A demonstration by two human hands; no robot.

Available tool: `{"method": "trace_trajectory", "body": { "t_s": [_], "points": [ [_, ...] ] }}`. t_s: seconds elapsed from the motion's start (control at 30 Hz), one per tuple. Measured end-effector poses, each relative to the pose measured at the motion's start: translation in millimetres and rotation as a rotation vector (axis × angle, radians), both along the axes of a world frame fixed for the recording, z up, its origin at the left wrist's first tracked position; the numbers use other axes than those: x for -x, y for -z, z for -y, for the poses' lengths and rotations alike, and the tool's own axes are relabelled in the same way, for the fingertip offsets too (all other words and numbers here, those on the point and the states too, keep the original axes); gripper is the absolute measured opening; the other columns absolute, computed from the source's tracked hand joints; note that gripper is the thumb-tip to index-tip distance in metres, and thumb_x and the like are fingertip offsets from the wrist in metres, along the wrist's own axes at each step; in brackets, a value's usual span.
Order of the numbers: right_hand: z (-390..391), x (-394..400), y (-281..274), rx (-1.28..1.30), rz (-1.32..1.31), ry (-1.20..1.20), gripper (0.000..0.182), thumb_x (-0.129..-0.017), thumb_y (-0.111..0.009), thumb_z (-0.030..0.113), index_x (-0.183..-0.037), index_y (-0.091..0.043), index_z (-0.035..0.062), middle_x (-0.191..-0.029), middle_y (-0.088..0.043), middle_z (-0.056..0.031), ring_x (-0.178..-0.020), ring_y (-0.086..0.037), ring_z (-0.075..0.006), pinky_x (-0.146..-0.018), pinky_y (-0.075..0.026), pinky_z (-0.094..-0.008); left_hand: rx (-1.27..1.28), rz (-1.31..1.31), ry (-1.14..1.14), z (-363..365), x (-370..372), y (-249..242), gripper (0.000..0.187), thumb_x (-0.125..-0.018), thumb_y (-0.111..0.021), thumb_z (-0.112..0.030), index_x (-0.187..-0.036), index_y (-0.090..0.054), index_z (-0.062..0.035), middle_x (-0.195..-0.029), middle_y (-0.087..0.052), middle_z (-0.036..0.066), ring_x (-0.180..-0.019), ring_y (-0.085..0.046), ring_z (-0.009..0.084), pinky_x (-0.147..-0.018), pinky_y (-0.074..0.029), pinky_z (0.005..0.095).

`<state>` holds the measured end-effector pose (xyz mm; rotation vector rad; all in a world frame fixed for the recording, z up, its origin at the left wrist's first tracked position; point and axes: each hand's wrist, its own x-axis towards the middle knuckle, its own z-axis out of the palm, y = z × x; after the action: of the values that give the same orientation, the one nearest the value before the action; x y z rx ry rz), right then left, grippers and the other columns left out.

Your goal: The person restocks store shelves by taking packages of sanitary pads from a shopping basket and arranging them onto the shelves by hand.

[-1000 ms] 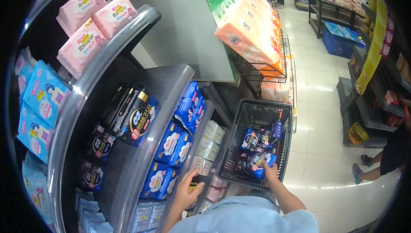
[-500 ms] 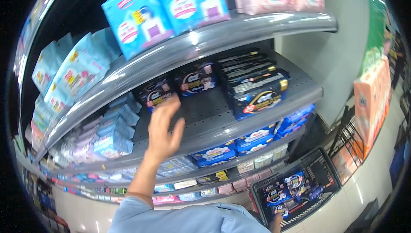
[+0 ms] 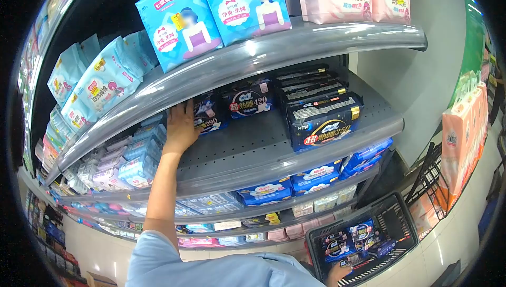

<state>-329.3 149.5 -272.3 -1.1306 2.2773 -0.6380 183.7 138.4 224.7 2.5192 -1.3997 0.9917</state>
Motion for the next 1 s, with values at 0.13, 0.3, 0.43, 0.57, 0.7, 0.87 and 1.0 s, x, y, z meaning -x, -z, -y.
{"method": "trace_trajectory", "body": {
  "t_s": [0.13, 0.3, 0.43, 0.57, 0.7, 0.87, 1.0],
  "points": [
    [11.7, -11.7, -30.8, -0.024, -0.007, -0.061, 0.069, -0.073, -0.065, 0.017, -0.129, -0.034, -0.009, -0.13, -0.037, -0.0299, -0.124, -0.032, -0.0415, -0.108, -0.024, -0.0442, 0.036, 0.03, -0.004, -7.7, 11.6, -6.2, 0.07, -0.06, -0.078, -0.019, -0.122, -0.048, -0.0058, -0.117, -0.046, 0.018, -0.115, -0.04, 0.0364, -0.104, -0.028, 0.0473],
    [21.4, -30.1, -77.4, 0.211, 0.266, -0.132, 0.064, -0.076, -0.06, 0.007, -0.131, -0.031, -0.0096, -0.134, -0.034, -0.0282, -0.127, -0.03, -0.0386, -0.107, -0.022, -0.04, 0.23, 0.113, 0.179, -32.5, 52.7, -14.5, 0.051, -0.062, -0.075, -0.012, -0.108, -0.053, -0.0068, -0.112, -0.053, 0.013, -0.111, -0.047, 0.0327, -0.104, -0.025, 0.0507],
    [23.4, -58.9, -141.5, 0.431, 0.383, -0.359, 0.067, -0.078, -0.059, 0.005, -0.135, -0.026, -0.0056, -0.137, -0.031, -0.022, -0.128, -0.03, -0.0312, -0.107, -0.02, -0.0361, 0.481, 0.129, 0.543, -69.9, 98.8, 7.2, 0.038, -0.073, -0.067, -0.018, -0.106, -0.051, -0.0084, -0.11, -0.058, 0.01, -0.107, -0.054, 0.0293, -0.107, -0.017, 0.0534],
    [25.5, -90.7, -214.9, 0.559, 0.757, -0.74, 0.094, -0.071, -0.074, 0.026, -0.14, -0.018, -0.0021, -0.143, -0.025, -0.019, -0.132, -0.026, -0.0298, -0.107, -0.021, -0.0372, 0.347, -0.407, 1.021, -71.0, 124.2, 62.5, 0.03, -0.079, -0.063, -0.019, -0.103, -0.051, -0.0071, -0.103, -0.062, 0.014, -0.097, -0.06, 0.0293, -0.106, -0.022, 0.0517],
    [9.6, -101.2, -262.5, 0.532, 0.948, -1.004, 0.109, -0.065, -0.081, 0.03, -0.142, -0.01, -0.0015, -0.144, -0.024, -0.02, -0.135, -0.022, -0.0293, -0.109, -0.019, -0.0388, -0.14, -1.045, 0.873, -45.1, 190.7, 125.6, 0.065, -0.061, -0.081, -0.024, -0.112, -0.05, 0.0006, -0.101, -0.061, 0.02, -0.094, -0.06, 0.0339, -0.09, -0.042, 0.0439],
    [-7.0, -90.3, -223.3, 0.188, 1.364, -0.468, 0.065, -0.075, -0.075, 0.021, -0.125, -0.04, -0.0023, -0.114, -0.056, -0.0108, -0.104, -0.054, -0.0167, -0.091, -0.043, -0.0308, -0.596, -1.297, 0.847, -18.0, 217.0, 199.6, 0.069, -0.074, -0.072, -0.026, -0.127, -0.039, 0.0044, -0.12, -0.05, 0.025, -0.111, -0.05, 0.0378, -0.093, -0.039, 0.0411],
    [-17.6, -55.3, -150.9, 0.13, 1.08, 0.068, 0.047, -0.076, -0.073, 0.021, -0.11, -0.051, -0.0021, -0.097, -0.062, -0.0103, -0.085, -0.06, -0.0166, -0.076, -0.049, -0.0316, -0.728, -1.049, 0.98, -13.9, 221.5, 192.5, 0.067, -0.081, -0.064, -0.025, -0.134, -0.034, 0.0013, -0.133, -0.039, 0.024, -0.122, -0.039, 0.0367, -0.101, -0.032, 0.0395]
  ]
}}
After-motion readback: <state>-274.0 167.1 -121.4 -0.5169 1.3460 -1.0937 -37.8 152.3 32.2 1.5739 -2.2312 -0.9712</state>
